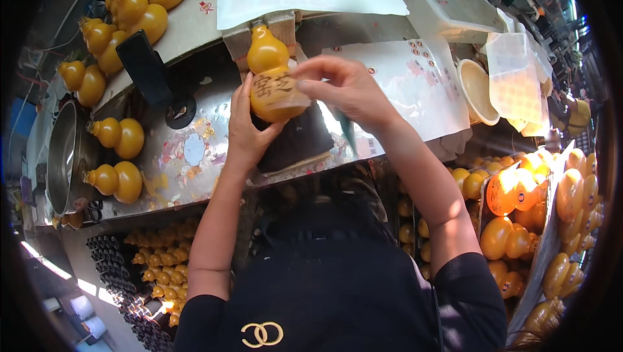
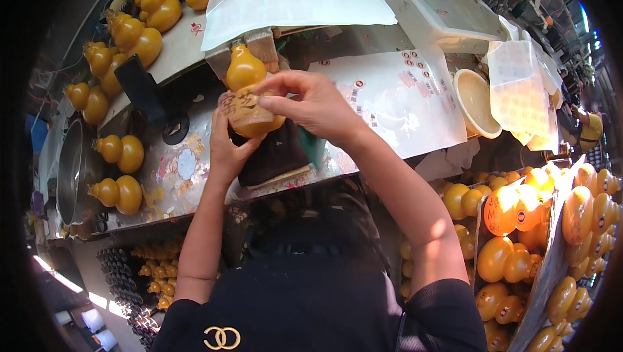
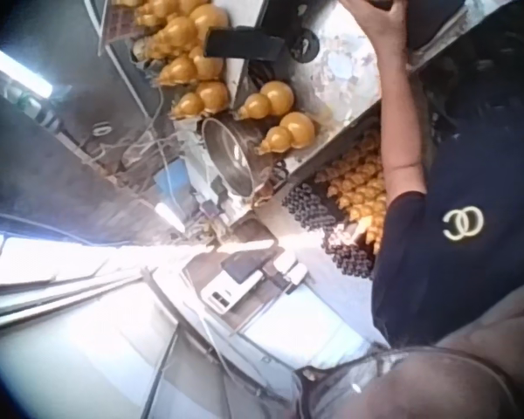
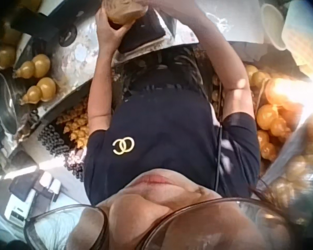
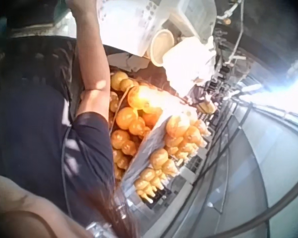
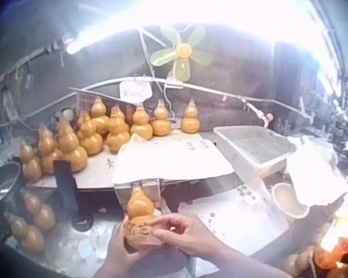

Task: The person picks up a yellow gourd, applies a sticker to its surface, and smooths it with a green card. They repeat this process for multiple gourds, placing each labeled gourd on a nearby shelf.

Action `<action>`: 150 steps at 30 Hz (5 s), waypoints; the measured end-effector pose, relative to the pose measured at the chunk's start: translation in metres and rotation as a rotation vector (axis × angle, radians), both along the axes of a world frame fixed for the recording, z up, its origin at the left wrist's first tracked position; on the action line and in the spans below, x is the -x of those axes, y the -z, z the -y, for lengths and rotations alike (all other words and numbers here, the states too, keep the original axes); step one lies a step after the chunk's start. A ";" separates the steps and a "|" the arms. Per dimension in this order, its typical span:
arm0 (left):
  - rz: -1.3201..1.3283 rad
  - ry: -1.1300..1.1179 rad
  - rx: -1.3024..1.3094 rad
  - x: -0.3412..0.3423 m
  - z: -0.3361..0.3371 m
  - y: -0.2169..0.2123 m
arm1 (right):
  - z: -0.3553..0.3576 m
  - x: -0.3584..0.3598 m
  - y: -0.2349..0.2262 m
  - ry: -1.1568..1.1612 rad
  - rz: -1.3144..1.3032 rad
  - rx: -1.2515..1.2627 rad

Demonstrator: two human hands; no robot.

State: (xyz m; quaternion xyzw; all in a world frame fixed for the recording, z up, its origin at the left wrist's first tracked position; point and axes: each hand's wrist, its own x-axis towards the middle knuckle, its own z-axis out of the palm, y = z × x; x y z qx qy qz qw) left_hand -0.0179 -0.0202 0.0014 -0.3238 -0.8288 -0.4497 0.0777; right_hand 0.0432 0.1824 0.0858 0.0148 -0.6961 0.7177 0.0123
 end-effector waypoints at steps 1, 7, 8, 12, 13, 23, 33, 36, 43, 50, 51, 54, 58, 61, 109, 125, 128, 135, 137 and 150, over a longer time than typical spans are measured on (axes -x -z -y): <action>0.218 0.086 -0.156 -0.002 0.000 -0.001 | 0.003 0.007 0.011 -0.010 -0.084 -0.071; 0.837 0.151 -0.484 0.000 -0.002 -0.028 | -0.001 0.018 0.033 0.083 -0.124 -0.297; 0.823 0.144 -0.489 -0.001 -0.002 -0.028 | -0.002 0.019 0.035 0.098 -0.149 -0.322; 0.823 0.142 -0.518 -0.002 -0.004 -0.023 | -0.009 0.018 0.040 0.172 0.027 -0.360; 0.837 0.141 -0.528 -0.002 -0.004 -0.022 | -0.011 0.017 0.041 0.132 0.096 -0.297; 0.872 0.168 -0.563 0.013 0.000 -0.009 | -0.007 0.011 0.057 -0.017 0.192 -0.107; 0.796 0.240 -0.462 0.011 0.005 -0.014 | -0.008 0.009 0.065 0.009 0.176 -0.152; 0.786 0.232 -0.485 0.011 0.004 -0.013 | -0.005 0.010 0.065 0.026 0.192 -0.156; 0.788 0.217 -0.504 0.009 0.003 -0.012 | -0.004 0.011 0.068 0.018 0.155 -0.157; 0.783 0.223 -0.522 0.010 0.003 -0.004 | -0.004 0.011 0.074 0.011 0.156 -0.213; 0.785 0.233 -0.533 0.010 0.004 -0.003 | -0.004 0.011 0.074 0.000 0.163 -0.223; 0.785 0.249 -0.527 0.013 0.006 0.000 | -0.004 0.011 0.075 -0.004 0.172 -0.232; 0.780 0.235 -0.534 0.012 0.005 0.002 | -0.003 0.010 0.075 0.031 0.154 -0.195; 0.807 0.214 -0.532 0.015 0.006 0.004 | -0.003 0.011 0.070 0.026 0.169 -0.188; 0.810 0.311 -0.300 0.022 0.012 -0.010 | 0.041 -0.037 0.058 0.476 -0.133 -0.258; 0.777 0.142 -0.355 0.020 -0.005 -0.013 | -0.009 0.021 0.052 0.084 0.274 -0.238; 0.865 0.167 -0.399 0.018 -0.007 -0.010 | -0.004 0.027 0.055 -0.050 0.276 -0.018; 0.848 0.160 -0.474 0.012 -0.012 -0.008 | 0.005 0.022 0.059 0.034 0.261 0.082; 0.849 0.152 -0.474 0.012 -0.013 -0.007 | 0.005 0.022 0.058 0.040 0.275 0.055; 0.852 0.125 -0.466 0.014 -0.010 -0.002 | 0.008 0.025 0.066 0.085 0.245 0.037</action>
